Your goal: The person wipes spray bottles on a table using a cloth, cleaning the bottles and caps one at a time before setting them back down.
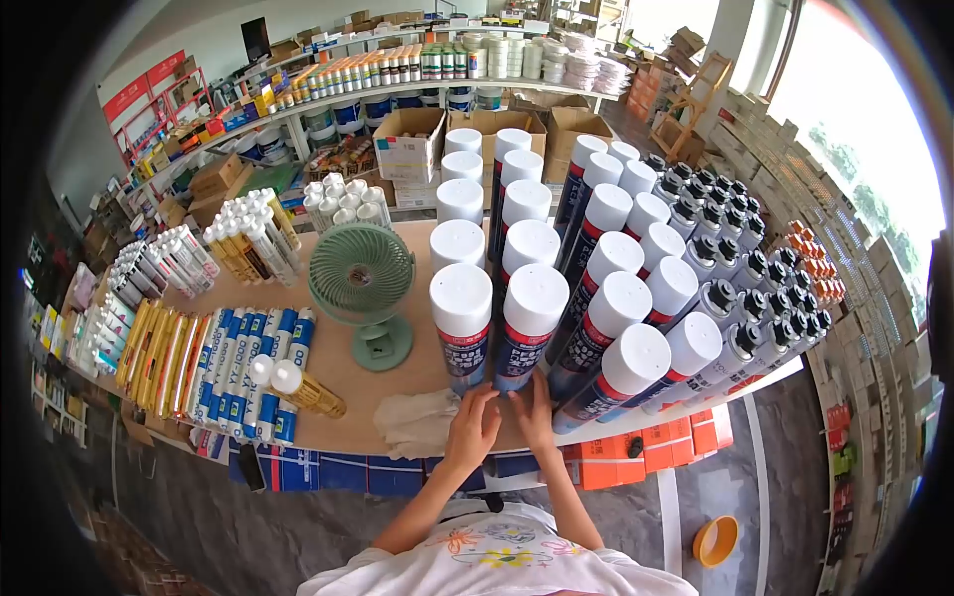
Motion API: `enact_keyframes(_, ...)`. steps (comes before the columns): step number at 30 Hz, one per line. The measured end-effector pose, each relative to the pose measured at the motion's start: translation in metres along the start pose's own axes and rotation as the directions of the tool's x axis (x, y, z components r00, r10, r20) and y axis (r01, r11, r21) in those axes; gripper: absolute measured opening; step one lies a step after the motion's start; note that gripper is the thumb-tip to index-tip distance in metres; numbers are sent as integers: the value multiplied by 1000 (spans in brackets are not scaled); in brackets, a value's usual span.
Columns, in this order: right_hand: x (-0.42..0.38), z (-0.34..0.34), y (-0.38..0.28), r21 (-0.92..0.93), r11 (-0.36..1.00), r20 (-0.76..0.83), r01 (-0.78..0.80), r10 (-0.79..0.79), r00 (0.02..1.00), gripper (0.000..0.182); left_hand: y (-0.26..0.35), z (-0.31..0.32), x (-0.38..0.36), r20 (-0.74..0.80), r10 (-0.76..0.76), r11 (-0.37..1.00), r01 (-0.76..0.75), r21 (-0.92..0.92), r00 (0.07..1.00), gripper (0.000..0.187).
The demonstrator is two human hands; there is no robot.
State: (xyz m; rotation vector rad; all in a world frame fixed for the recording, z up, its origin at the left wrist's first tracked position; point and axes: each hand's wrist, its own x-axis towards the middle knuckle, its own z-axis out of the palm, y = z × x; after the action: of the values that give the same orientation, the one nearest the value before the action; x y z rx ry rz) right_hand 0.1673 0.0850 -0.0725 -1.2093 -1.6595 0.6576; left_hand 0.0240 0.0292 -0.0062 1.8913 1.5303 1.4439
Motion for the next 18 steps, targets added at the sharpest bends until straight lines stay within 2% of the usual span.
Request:
enact_keyframes(4,-9,-1,-33,-30,996,-69,-82,80,994,61,-12,10,-8,18,4,999,-5,40,1000,45)
enact_keyframes(6,-11,0,-47,-10,996,-74,-89,88,993,59,-12,15,-11,97,-100,995,101,-13,990,58)
enact_keyframes(7,-11,0,-50,13,996,-80,-93,94,992,57,-10,16,-13,96,-101,995,103,-12,990,58)
enact_keyframes(9,-11,1,-49,8,993,-76,-114,114,991,56,-6,17,-15,189,-218,971,233,-59,957,65)
enact_keyframes(10,-11,2,-48,3,991,-74,-135,135,988,55,-7,20,-17,190,-217,971,232,-58,958,65)
enact_keyframes(12,-11,4,-46,-4,989,-76,-146,145,987,55,-11,25,-19,122,-86,996,86,10,989,67)
enact_keyframes(14,-12,7,-41,-14,987,-78,-158,157,985,55,-11,28,-20,118,-94,995,92,22,989,67)
enact_keyframes(16,-11,8,-36,66,989,-90,-131,136,987,55,-13,31,-19,112,-101,995,98,30,989,68)
enact_keyframes(18,-9,8,-34,45,990,-94,-132,136,986,55,-17,34,-16,68,-12,1000,11,5,998,68)
